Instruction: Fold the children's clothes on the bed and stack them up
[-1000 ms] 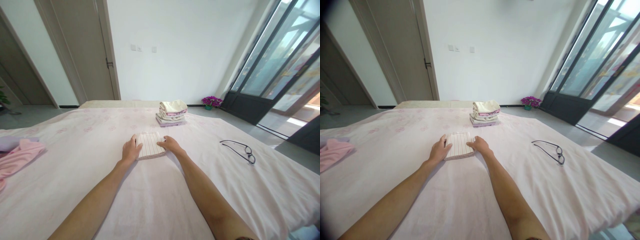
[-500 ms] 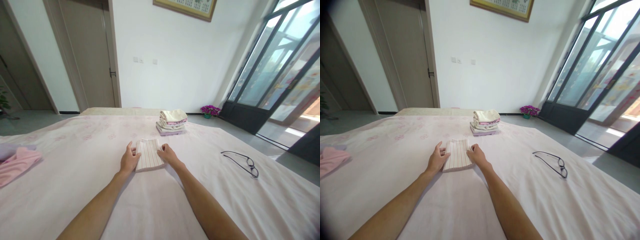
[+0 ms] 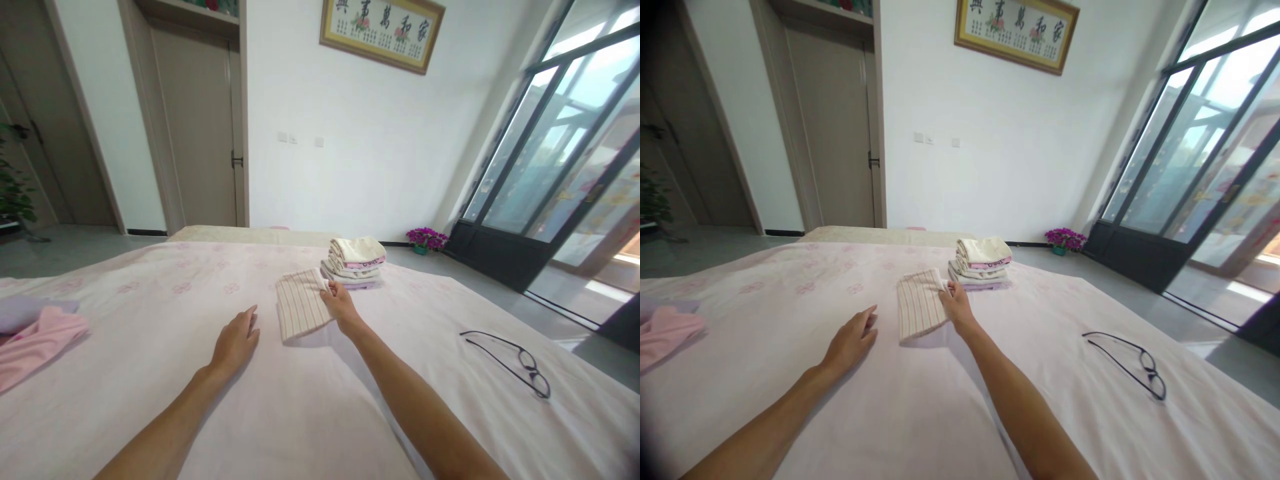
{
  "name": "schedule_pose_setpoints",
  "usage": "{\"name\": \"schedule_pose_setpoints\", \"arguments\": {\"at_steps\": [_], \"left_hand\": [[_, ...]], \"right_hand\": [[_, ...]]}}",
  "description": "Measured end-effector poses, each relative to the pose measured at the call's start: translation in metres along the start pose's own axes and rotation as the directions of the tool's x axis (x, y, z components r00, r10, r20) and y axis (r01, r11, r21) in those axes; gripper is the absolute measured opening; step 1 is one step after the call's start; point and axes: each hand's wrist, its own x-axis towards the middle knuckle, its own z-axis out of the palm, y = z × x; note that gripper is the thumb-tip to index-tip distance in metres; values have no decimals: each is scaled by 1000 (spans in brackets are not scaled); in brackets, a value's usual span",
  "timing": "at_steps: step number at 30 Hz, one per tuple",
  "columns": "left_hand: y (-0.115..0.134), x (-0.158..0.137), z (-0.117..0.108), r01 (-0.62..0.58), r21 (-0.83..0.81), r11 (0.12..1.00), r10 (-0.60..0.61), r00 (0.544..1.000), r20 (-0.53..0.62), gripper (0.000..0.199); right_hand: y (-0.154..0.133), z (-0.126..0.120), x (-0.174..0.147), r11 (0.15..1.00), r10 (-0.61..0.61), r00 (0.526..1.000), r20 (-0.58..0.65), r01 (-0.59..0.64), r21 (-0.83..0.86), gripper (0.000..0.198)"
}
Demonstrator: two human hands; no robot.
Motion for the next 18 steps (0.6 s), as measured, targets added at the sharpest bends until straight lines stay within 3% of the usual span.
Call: {"name": "schedule_pose_setpoints", "arguments": {"at_steps": [9,14,18], "left_hand": [[13,-1,-1,-115,175,978,110,993,41,38],[14,0,2,-153,221,963,147,988,42,39],[15,3,2,-169,220,961,161,986,52,36]], "right_hand": [[2,41,108,994,-26,996,-83,17,-104,43],[14,55,143,977,-21,995,-101,-1,-215,44],[26,51,158,938,-13,994,-109,-26,-347,42]]}}
